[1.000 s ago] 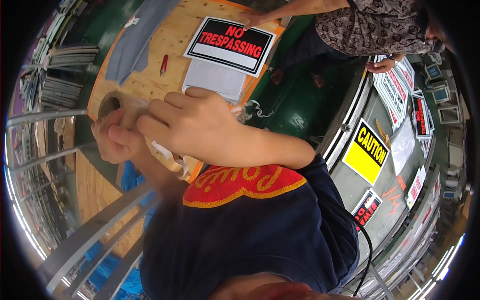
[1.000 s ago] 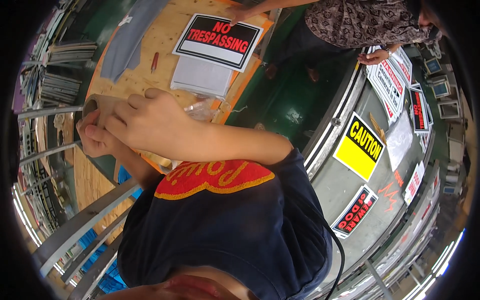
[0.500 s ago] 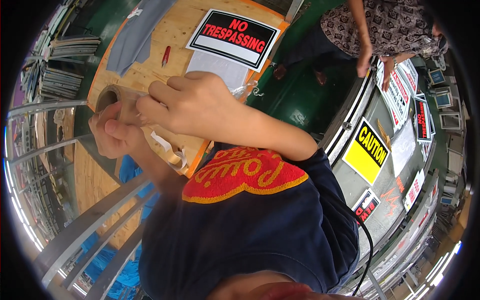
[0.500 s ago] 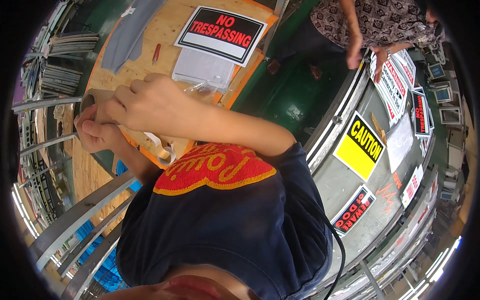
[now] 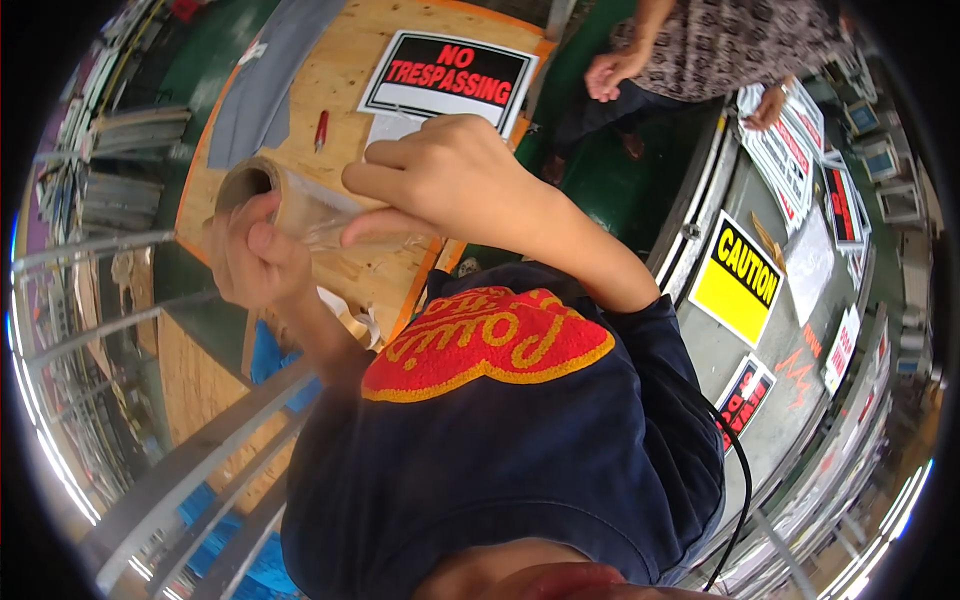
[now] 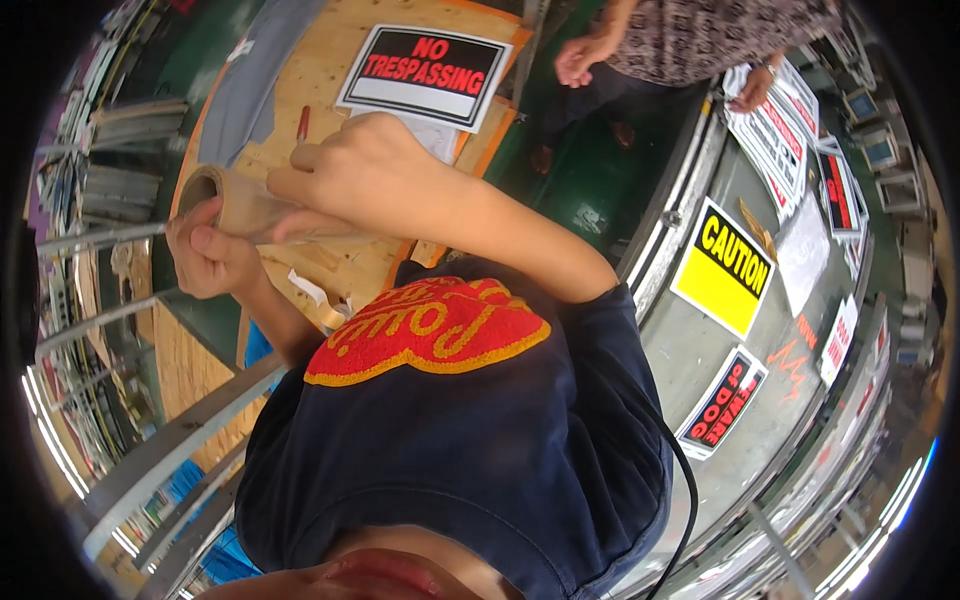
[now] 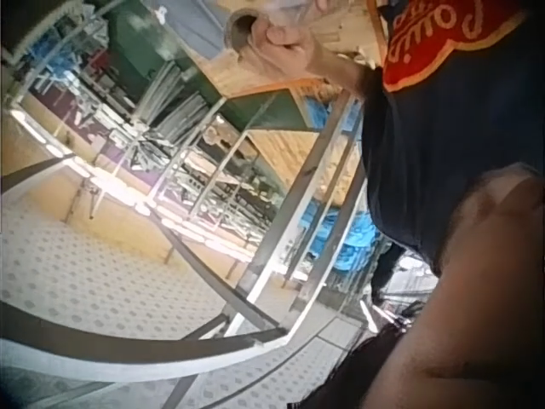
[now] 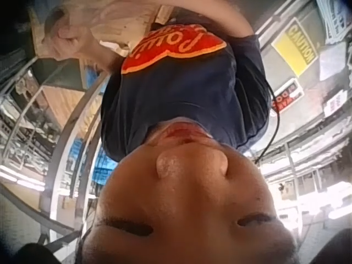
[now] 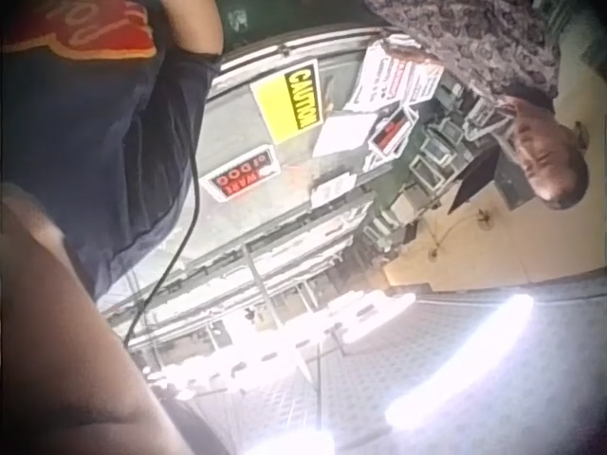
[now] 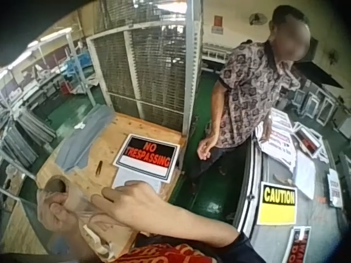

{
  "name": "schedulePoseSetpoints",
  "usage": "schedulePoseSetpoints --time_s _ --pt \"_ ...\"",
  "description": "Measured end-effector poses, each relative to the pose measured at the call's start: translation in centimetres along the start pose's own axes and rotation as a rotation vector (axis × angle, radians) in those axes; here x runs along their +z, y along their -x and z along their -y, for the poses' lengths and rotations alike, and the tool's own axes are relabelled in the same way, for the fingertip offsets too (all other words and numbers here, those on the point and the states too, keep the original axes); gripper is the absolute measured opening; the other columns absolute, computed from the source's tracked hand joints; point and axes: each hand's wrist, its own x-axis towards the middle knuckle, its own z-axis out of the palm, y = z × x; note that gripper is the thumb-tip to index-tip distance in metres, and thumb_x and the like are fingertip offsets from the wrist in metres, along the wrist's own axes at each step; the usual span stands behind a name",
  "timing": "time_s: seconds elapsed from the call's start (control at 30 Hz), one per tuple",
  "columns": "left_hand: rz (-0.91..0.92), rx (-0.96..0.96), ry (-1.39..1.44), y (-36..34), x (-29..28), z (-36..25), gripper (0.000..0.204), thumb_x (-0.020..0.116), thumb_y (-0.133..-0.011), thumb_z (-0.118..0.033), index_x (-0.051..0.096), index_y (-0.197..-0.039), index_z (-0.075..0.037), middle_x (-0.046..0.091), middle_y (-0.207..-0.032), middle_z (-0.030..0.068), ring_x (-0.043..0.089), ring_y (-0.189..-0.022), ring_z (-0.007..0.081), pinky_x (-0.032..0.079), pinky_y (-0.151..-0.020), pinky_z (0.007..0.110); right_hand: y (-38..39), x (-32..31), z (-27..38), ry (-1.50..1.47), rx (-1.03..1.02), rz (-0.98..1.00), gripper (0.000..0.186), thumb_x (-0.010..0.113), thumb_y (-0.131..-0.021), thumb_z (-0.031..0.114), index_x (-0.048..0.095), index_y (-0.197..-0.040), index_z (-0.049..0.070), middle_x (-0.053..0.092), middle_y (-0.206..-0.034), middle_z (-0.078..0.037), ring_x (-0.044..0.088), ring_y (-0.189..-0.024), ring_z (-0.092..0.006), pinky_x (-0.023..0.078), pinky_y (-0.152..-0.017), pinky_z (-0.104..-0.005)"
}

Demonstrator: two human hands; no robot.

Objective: The person is seen wrapping a stack of white paper/boards with plastic film and sorting signs.

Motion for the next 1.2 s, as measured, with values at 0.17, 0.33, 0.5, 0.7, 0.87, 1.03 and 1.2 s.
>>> schedulePoseSetpoints --time_s 0.17,0.33,0.5,0.7,0.87,1.03,1.2 --pt "-0.027 0.130 0.156 -2.2 1.1 -2.6 0.042 0.036 -0.095 -0.020 0.055 -0.066 0.003 0.047 -0.047 0.0078 0.043 -0.037 0.0215 0.032 -0.035 0.030 1.6 -4.0 0.2 -0.017 0.022 0.083 0.028 0.063 -0.072 0.035 0.053 -0.075 0.010 0.046 -0.065 -0.003 0.049 -0.047 -0.0207 0.038 -0.043 -0.0316" --pt "-0.210 0.238 0.448 -5.2 3.9 -5.4 0.041 0.034 -0.094 -0.018 0.053 -0.065 0.005 0.045 -0.043 0.0092 0.039 -0.032 0.0186 0.026 -0.030 0.028 3.9 -9.3 1.3 0.041 0.066 -0.036 0.028 0.062 -0.073 0.035 0.051 -0.074 0.009 0.043 -0.063 -0.003 0.049 -0.050 -0.0202 0.039 -0.045 -0.0315" --pt "-0.175 -0.025 0.647 -5.9 7.6 -10.6 0.042 0.039 -0.094 -0.024 0.052 -0.065 0.004 0.049 -0.053 0.0074 0.042 -0.043 0.0140 0.032 -0.039 0.024 8.1 -14.5 2.5 0.217 0.190 -0.143 0.022 0.063 -0.073 0.030 0.054 -0.076 0.010 0.047 -0.064 -0.001 0.052 -0.056 -0.0194 0.040 -0.050 -0.0318" --pt "-0.184 -0.068 0.786 -6.0 11.2 -17.3 0.041 0.041 -0.093 -0.025 0.057 -0.065 0.000 0.055 -0.061 0.0068 0.049 -0.051 0.0149 0.038 -0.044 0.025 14.7 -18.7 5.7 0.357 0.461 -0.387 0.017 0.063 -0.075 0.025 0.060 -0.084 0.011 0.051 -0.071 -0.002 0.053 -0.068 -0.0197 0.042 -0.058 -0.0314" --pt "-0.049 -0.198 0.897 -5.1 12.8 -20.2 0.047 0.037 -0.094 -0.032 0.056 -0.064 0.000 0.056 -0.061 0.0061 0.052 -0.054 0.0161 0.044 -0.050 0.028 22.1 -18.5 12.1 0.710 0.845 -0.548 0.013 0.061 -0.078 0.025 0.060 -0.082 0.013 0.054 -0.073 -0.003 0.056 -0.071 -0.0220 0.044 -0.060 -0.0330" --pt "0.026 -0.198 1.164 -4.4 12.3 -21.3 0.043 0.038 -0.095 -0.027 0.055 -0.066 0.000 0.057 -0.063 0.0059 0.051 -0.049 0.0134 0.043 -0.045 0.023 31.9 -10.2 24.7 0.768 1.466 -1.012 0.014 0.054 -0.085 0.011 0.063 -0.095 0.007 0.064 -0.082 -0.005 0.059 -0.065 -0.0124 0.047 -0.060 -0.0260" --pt "0.095 -0.207 1.225 -3.1 10.6 -22.6 0.044 0.037 -0.095 -0.027 0.055 -0.066 0.000 0.057 -0.061 0.0057 0.051 -0.048 0.0133 0.043 -0.045 0.023 41.2 0.4 41.4 1.367 1.796 -1.795 0.023 0.045 -0.088 0.009 0.061 -0.104 0.007 0.053 -0.059 -0.001 0.045 -0.052 -0.0057 0.037 -0.048 -0.0218"
